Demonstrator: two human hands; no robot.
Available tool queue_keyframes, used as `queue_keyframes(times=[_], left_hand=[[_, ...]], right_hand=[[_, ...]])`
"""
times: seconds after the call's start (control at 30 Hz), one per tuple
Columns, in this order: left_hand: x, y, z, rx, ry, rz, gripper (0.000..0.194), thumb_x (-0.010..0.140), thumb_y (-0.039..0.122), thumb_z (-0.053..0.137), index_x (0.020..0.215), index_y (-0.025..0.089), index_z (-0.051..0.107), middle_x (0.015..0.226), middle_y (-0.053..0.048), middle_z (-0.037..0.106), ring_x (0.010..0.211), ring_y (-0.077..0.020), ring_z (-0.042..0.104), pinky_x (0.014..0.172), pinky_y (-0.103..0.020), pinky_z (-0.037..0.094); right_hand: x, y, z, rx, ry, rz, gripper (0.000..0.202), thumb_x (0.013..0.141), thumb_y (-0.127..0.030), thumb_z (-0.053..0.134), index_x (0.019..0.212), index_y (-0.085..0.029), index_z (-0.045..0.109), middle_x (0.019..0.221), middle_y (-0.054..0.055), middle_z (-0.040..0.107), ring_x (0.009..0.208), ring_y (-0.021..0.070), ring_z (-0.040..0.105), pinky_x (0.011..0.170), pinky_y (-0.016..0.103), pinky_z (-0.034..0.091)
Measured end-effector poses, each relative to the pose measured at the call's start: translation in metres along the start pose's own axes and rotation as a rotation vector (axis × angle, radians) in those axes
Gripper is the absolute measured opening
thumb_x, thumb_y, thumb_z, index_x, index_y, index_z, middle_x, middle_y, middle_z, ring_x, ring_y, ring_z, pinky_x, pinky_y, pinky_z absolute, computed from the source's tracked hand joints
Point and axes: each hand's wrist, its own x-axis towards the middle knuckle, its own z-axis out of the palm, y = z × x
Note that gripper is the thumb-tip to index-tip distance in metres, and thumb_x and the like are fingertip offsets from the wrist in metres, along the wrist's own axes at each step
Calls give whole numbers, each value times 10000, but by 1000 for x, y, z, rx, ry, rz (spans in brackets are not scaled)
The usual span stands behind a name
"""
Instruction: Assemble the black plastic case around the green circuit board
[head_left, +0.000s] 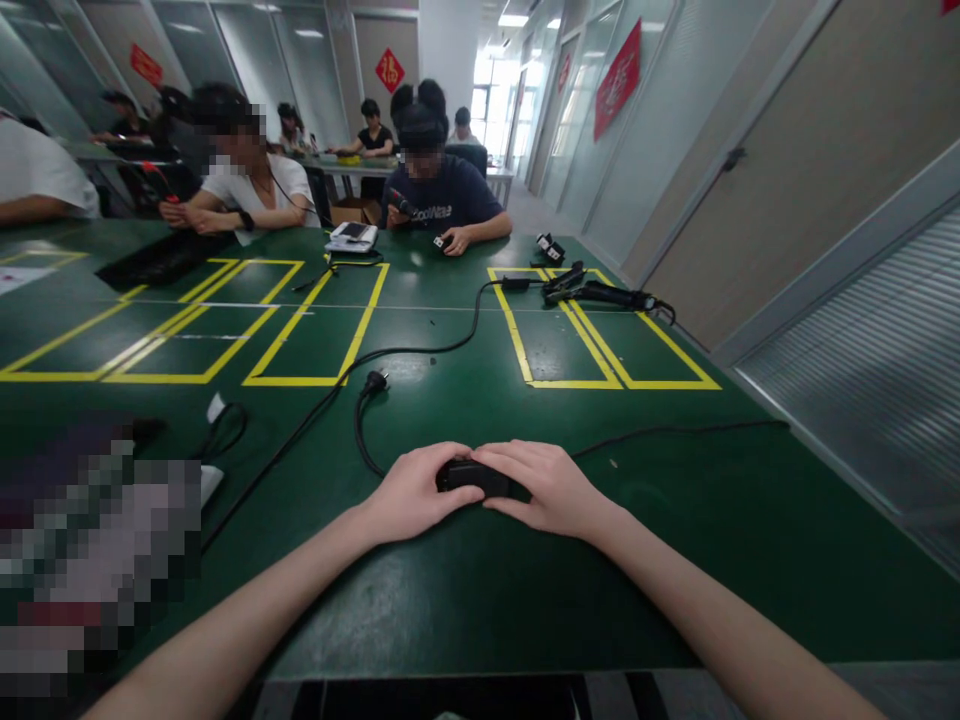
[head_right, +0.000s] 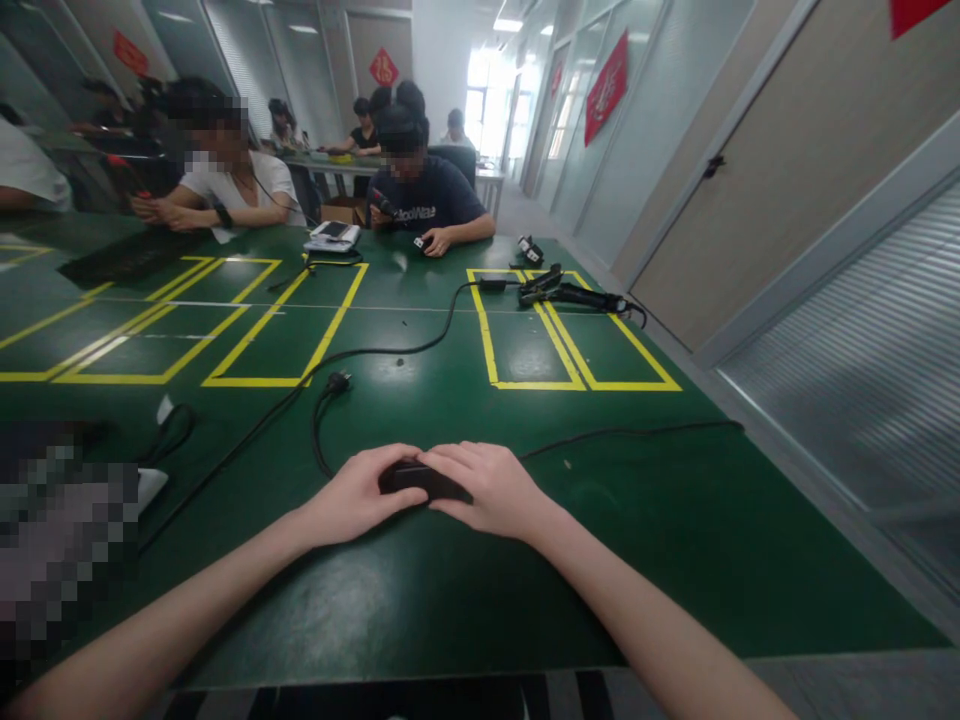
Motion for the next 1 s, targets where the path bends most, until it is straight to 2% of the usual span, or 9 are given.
queue_keyframes(times=[0.1, 0.17, 0.27, 0.37, 0.43, 0.57, 0.7, 0.87, 1.0], left_hand=[[-2, -7, 4, 141, 89, 124, 303, 889, 380, 794, 1123, 221, 686, 1024, -27, 757, 919, -218, 718, 821, -311, 537], [-3, -10, 5, 216, 123, 192, 319, 896, 402, 796, 1132, 222, 677, 1005, -29, 750, 909, -218, 718, 822, -316, 537], [-4, -13, 5, 280, 157, 227, 374, 923, 466, 762, 1183, 213, 670, 1059, -51, 751, 951, -233, 719, 856, -340, 542], [-5, -15, 4, 311, 138, 213, 296, 981, 487, 686, 1056, 201, 695, 941, -34, 744, 853, -212, 703, 790, -323, 524], [-5, -16, 3, 319, 131, 223, 303, 1008, 493, 646, 1004, 195, 695, 867, -25, 725, 794, -197, 682, 748, -310, 501], [-4, -15, 1, 315, 104, 260, 321, 1032, 497, 595, 1033, 188, 681, 882, -33, 713, 786, -195, 659, 720, -303, 482], [-4, -14, -2, 300, 45, 258, 321, 1066, 476, 517, 1048, 188, 658, 897, -34, 683, 766, -182, 637, 683, -284, 474], [-7, -16, 0, 276, 23, 285, 324, 1069, 467, 517, 982, 185, 649, 859, -28, 668, 748, -178, 629, 685, -285, 477], [-6, -16, -1, 305, 65, 331, 314, 1052, 470, 553, 1075, 182, 677, 980, -66, 724, 875, -216, 669, 795, -340, 523]], right_hand=[[1, 1, 0, 122, -32, 86, 367, 1030, -401, 611, 1308, -162, 624, 1111, 120, 778, 951, 233, 755, 788, 342, 606], [1, 1, 0, 140, -13, 88, 267, 1054, -369, 570, 1216, -176, 657, 1034, 99, 784, 898, 224, 752, 762, 335, 598], [1, 2, -1, 128, 31, 64, 261, 1073, -369, 540, 1207, -177, 656, 1031, 98, 783, 887, 222, 741, 766, 341, 589], [2, 1, -3, 85, 28, 55, 280, 1083, -358, 517, 1240, -164, 645, 1072, 111, 774, 918, 227, 726, 794, 353, 586], [3, 0, -5, 33, -29, 34, 308, 1093, -333, 482, 1298, -160, 633, 1109, 119, 763, 949, 231, 711, 825, 364, 584], [2, -3, -5, -63, -147, -4, 399, 1111, -298, 391, 1446, -183, 577, 1132, 114, 730, 948, 218, 688, 804, 344, 570], [0, -5, -5, -91, -165, 46, 411, 1124, -311, 355, 1449, -213, 586, 1055, 83, 705, 869, 176, 678, 723, 278, 528], [1, -9, -5, -167, -239, -25, 499, 1077, -464, 494, 1506, -210, 525, 1072, 91, 674, 841, 190, 672, 666, 277, 504], [0, -10, -7, -260, -269, -45, 483, 1072, -432, 516, 1522, -254, 515, 1034, 74, 674, 739, 167, 665, 612, 256, 474]])
